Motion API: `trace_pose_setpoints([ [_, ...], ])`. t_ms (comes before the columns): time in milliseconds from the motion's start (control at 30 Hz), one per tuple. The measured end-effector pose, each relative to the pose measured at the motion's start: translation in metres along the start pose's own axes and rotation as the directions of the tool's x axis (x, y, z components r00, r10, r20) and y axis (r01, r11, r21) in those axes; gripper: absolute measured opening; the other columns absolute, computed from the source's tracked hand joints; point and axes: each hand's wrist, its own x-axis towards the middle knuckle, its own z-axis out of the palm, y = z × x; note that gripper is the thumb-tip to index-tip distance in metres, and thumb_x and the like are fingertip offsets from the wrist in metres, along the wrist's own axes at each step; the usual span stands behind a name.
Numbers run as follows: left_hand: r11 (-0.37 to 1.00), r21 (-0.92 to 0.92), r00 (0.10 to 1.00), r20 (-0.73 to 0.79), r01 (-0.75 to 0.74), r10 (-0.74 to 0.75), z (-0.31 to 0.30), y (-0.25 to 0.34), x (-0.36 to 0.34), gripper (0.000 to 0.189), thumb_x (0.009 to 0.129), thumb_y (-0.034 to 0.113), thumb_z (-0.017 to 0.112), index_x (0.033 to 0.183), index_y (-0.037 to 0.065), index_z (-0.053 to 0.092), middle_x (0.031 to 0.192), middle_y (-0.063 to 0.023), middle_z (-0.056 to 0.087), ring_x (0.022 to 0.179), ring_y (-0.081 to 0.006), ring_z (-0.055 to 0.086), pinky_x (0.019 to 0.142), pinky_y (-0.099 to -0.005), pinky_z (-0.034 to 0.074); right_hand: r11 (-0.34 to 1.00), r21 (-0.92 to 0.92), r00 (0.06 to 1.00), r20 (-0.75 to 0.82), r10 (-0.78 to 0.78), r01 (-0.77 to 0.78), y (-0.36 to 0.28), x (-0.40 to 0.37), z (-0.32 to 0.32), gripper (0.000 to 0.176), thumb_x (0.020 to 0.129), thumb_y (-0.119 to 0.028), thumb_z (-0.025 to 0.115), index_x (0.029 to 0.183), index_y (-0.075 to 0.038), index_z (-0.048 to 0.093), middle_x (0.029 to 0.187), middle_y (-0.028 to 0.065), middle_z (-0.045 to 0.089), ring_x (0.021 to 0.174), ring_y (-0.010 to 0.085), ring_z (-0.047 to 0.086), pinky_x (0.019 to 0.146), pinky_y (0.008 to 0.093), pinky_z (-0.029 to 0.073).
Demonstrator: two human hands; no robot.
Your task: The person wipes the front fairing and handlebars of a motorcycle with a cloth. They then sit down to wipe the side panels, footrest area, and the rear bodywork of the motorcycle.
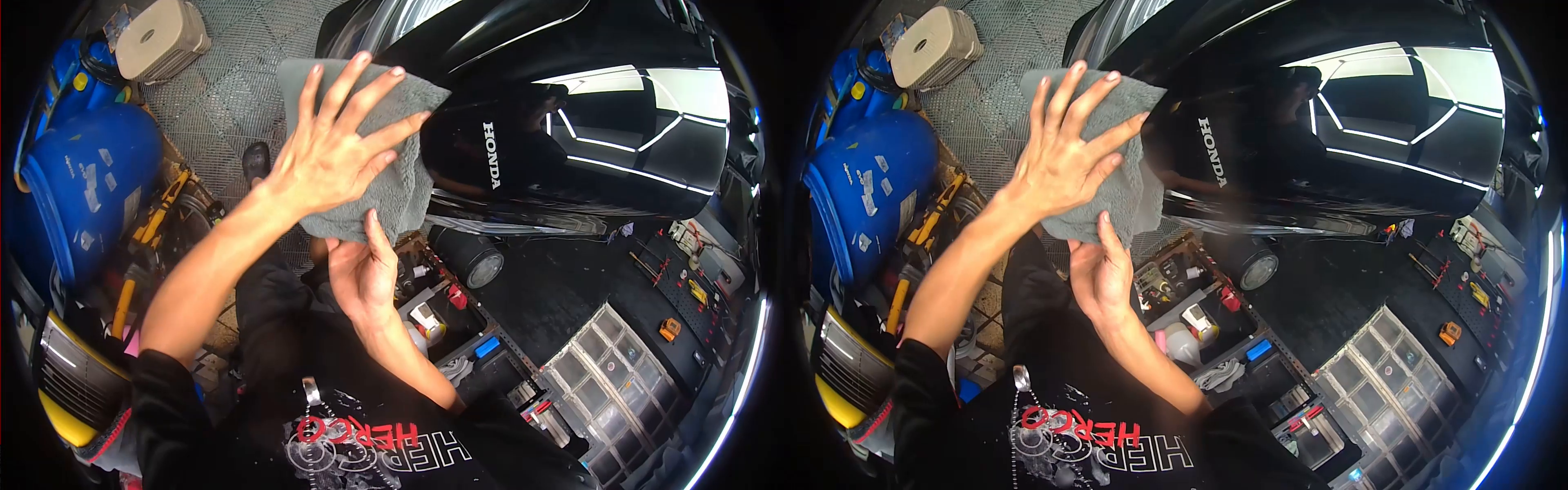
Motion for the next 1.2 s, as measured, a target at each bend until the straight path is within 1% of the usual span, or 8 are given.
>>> trace_pose_setpoints([
  [233,0.954,-0.088,0.956,-0.031,0.288,-0.291,0.035,0.065,-0.039,0.048,0.094,0.033,0.067,0.142,0.027,0.063,0.166,-0.0194,0.021,0.155,-0.0483,0.009,0.118,-0.0743,0.013,0.977,-0.212,0.987,-0.154,-0.036,0.003,-0.027,-0.031,-0.052,0.055,0.105,-0.03,0.057,0.155,-0.011,0.042,0.158,0.0035,0.049,0.147,0.0218,0.041,0.124,0.0461,0.024],
  [400,0.906,-0.127,0.912,-0.026,0.404,-0.41,0.055,0.112,-0.045,0.045,0.104,0.046,0.049,0.138,0.023,0.065,0.167,-0.0186,0.02,0.155,-0.0472,0.008,0.113,-0.0798,0.01,0.932,-0.346,0.971,-0.167,-0.172,0.106,-0.061,-0.051,-0.071,0.055,0.105,-0.026,0.056,0.156,-0.011,0.041,0.159,0.0045,0.047,0.148,0.0223,0.041,0.126,0.0467,0.024],
  [500,0.873,-0.152,0.879,-0.044,0.464,-0.475,0.062,0.134,-0.045,0.045,0.104,0.047,0.049,0.14,0.024,0.063,0.167,-0.0194,0.019,0.155,-0.0493,0.005,0.114,-0.0794,0.006,0.917,-0.382,0.962,-0.189,-0.198,0.113,-0.076,-0.062,-0.08,0.055,0.106,-0.025,0.056,0.156,-0.011,0.04,0.159,0.0057,0.047,0.147,0.0241,0.042,0.124,0.0492,0.026],
  [600,0.83,-0.206,0.84,-0.063,0.518,-0.54,0.064,0.137,-0.045,0.043,0.101,0.049,0.054,0.142,0.036,0.062,0.169,-0.0149,0.018,0.156,-0.0465,0.004,0.112,-0.0814,0.006,0.896,-0.428,0.967,-0.155,-0.203,0.119,-0.079,-0.061,-0.082,0.054,0.106,-0.024,0.056,0.156,-0.011,0.04,0.158,0.0054,0.048,0.147,0.0242,0.043,0.123,0.0497,0.028],
  [667,0.843,-0.17,0.84,-0.113,0.51,-0.531,0.063,0.125,-0.044,0.041,0.1,0.052,0.056,0.139,0.041,0.064,0.168,-0.0146,0.019,0.156,-0.046,0.003,0.112,-0.0812,0.007,0.89,-0.437,0.969,-0.134,-0.209,0.132,-0.077,-0.055,-0.084,0.054,0.106,-0.023,0.056,0.156,-0.011,0.04,0.157,0.0052,0.049,0.146,0.0241,0.043,0.123,0.0504,0.028],
  [767,0.902,-0.119,0.9,-0.095,0.414,-0.426,0.056,0.1,-0.044,0.037,0.093,0.055,0.064,0.125,0.038,0.071,0.168,-0.0173,0.017,0.155,-0.0492,0.001,0.114,-0.08,0.006,0.901,-0.399,0.972,-0.087,-0.22,0.168,-0.061,-0.039,-0.075,0.054,0.105,-0.022,0.057,0.155,-0.011,0.041,0.156,0.0052,0.05,0.145,0.0238,0.044,0.122,0.0519,0.029],
  [967,0.98,-0.092,0.978,-0.1,0.176,-0.185,0.035,0.046,-0.034,0.035,0.086,0.057,0.071,0.116,0.038,0.075,0.172,-0.0118,0.016,0.157,-0.0437,0.003,0.115,-0.0774,0.004,0.968,-0.22,0.987,-0.082,-0.138,0.117,-0.032,-0.025,-0.048,0.049,0.104,-0.022,0.059,0.151,-0.01,0.048,0.154,0.0049,0.053,0.144,0.0212,0.047,0.124,0.0451,0.03],
  [1200,0.996,-0.02,0.996,-0.029,0.084,-0.085,0.003,-0.006,-0.008,0.051,0.081,0.053,0.077,0.131,0.045,0.068,0.172,-0.0117,0.016,0.158,-0.0433,0.006,0.119,-0.0733,0.006,0.989,-0.097,0.993,-0.008,-0.115,0.113,-0.005,-0.002,-0.015,0.048,0.106,-0.022,0.055,0.152,-0.011,0.046,0.156,0.0041,0.051,0.145,0.0206,0.045,0.125,0.045,0.026],
])
